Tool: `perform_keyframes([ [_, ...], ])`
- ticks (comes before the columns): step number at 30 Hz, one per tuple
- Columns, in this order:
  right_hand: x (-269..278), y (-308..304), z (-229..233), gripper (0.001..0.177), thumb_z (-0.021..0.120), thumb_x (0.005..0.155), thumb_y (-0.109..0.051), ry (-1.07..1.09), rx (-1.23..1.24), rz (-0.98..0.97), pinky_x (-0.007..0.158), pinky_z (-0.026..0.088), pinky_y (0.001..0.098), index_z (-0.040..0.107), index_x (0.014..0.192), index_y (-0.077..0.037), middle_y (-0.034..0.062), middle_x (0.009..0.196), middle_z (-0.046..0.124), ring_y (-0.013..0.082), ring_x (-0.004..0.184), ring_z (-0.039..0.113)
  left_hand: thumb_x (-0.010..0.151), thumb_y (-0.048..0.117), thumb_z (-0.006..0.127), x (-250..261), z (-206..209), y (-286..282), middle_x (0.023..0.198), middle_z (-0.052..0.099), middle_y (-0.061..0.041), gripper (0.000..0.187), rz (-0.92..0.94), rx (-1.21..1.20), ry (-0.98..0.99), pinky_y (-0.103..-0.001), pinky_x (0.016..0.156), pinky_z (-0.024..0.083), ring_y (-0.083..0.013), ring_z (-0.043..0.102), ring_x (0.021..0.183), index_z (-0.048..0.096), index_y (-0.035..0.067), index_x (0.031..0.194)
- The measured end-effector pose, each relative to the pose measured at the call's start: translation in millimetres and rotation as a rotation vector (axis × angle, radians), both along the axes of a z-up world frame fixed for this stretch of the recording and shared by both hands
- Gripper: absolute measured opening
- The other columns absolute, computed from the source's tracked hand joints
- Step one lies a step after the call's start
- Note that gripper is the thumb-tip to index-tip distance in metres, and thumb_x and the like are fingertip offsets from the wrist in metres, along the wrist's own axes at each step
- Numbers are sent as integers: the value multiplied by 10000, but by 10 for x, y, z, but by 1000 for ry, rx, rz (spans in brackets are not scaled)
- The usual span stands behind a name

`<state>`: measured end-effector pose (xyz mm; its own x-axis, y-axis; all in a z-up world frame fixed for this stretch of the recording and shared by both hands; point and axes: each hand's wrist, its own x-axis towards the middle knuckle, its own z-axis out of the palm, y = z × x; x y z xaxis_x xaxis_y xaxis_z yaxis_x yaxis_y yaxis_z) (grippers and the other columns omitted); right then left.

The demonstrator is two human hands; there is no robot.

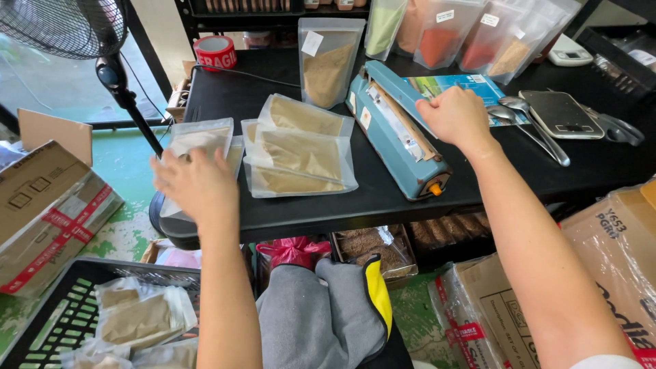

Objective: The person seals several small bags of brown powder using an impulse sealer and then places the sealed bags into a plastic basket on the floor.

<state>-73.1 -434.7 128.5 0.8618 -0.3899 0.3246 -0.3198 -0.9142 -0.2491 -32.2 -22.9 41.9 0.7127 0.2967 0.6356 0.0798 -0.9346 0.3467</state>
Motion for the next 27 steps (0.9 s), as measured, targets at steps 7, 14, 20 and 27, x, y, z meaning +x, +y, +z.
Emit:
perform_keyframes([
  [7,101,-171,70,421,645,910,-547,67,45,5,865,545,514,803,773,-181,301,890,718,507,1010,677,990,630,596,1122,-406,-632,1295,643,-293,681,-358,-50,376,-575,1180,202,-432,367,1445,750,-23,1106],
  [14,17,-49,558,699,635,827,-721,155,278,136,921,480,484,689,651,-47,293,891,686,456,1007,666,916,259,722,973,-413,-1181,1006,575,-172,302,-718,-1023,21,-434,990,425,-354,566,1042,677,63,690],
  [20,-104,235,804,728,514,995,-661,231,294,75,607,262,367,266,552,-140,21,558,293,211,529,281,945,419,618,493,-392,-1815,1386,531,-122,460,-679,-1295,50,-350,1091,375,-157,495,1371,537,156,577],
  [27,123,-248,6,684,564,968,-549,41,86,191,694,483,478,568,479,-70,236,557,537,488,711,626,1004,315,676,411,-775,-1981,1404,499,-131,339,-644,-1318,-98,-432,1168,358,-345,513,1369,713,54,790],
])
